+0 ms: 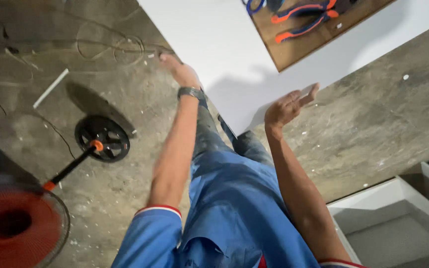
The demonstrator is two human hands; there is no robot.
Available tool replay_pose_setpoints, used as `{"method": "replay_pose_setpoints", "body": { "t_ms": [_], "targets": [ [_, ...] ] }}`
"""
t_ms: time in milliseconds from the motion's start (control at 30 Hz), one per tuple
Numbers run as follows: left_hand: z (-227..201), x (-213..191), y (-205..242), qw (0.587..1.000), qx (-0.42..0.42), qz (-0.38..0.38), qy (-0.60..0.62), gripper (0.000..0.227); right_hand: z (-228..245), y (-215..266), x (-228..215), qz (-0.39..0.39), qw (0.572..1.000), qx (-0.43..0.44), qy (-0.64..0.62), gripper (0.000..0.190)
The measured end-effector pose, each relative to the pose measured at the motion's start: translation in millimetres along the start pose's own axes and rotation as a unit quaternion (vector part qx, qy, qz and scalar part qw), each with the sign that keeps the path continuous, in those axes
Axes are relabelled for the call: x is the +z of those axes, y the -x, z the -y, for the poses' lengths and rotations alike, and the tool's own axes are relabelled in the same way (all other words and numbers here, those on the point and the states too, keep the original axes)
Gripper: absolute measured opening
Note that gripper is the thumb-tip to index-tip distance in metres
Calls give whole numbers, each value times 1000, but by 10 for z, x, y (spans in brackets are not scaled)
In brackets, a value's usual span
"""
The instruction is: Trimming and fitting a white plastic or wooden trim piece to a larger white panel in a workshop.
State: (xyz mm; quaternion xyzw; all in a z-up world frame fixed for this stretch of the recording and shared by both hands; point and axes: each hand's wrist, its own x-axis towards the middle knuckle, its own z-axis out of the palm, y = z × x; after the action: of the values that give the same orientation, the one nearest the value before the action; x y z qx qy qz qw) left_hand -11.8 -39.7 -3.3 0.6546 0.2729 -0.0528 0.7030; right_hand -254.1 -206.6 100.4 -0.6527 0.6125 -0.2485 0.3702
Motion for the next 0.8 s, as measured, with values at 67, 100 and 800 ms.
{"method": "replay_pose_setpoints", "body": {
  "t_ms": [67,100,800],
  "targets": [
    [68,-11,-97,999,28,20,-11,103,-6,-88,98,10,999,-17,-27,57],
    [23,-103,-152,1000,13,2,-19,101,139,-42,76,2,999,-31,-28,56],
    [439,-342,833,983,-97,36,-150,82,99,-27,-2,-15,998,-56,-39,51]
  ]
}}
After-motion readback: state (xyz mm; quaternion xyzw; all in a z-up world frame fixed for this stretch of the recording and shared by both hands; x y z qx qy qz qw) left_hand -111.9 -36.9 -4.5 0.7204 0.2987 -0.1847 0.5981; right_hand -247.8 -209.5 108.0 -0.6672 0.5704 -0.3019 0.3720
